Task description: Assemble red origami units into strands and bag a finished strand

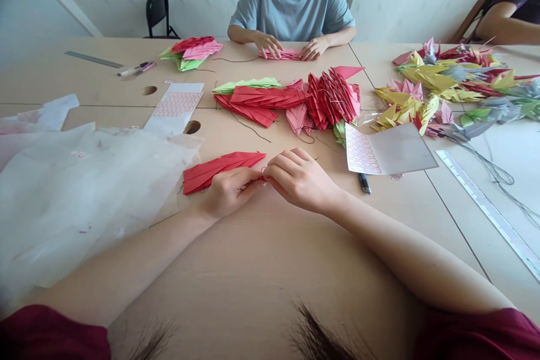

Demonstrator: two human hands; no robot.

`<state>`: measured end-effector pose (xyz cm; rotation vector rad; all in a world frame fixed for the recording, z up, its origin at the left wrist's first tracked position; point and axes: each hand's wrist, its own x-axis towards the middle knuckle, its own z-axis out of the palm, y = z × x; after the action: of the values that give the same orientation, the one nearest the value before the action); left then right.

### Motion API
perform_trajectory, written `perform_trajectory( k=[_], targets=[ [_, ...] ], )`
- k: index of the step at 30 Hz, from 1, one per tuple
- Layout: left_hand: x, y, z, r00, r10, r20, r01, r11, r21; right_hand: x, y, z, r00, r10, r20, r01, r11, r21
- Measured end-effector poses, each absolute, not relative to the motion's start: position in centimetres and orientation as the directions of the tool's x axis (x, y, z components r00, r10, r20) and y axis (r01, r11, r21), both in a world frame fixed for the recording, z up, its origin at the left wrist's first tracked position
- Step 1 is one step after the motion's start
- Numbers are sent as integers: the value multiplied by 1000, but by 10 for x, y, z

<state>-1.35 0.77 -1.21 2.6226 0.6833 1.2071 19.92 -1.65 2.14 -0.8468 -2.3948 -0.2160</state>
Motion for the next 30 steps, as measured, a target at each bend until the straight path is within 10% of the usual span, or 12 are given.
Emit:
perform_trajectory(
  k=[11, 30],
  targets=[
    [-13, 7, -9, 640, 408, 652, 314, -912, 263, 196, -18, 19, -693, 481, 537, 569, 822, -2],
    [-16, 11, -11, 506, 556, 659, 270, -828, 491, 220, 1, 22, -539, 561, 628, 525, 807, -270]
  ],
)
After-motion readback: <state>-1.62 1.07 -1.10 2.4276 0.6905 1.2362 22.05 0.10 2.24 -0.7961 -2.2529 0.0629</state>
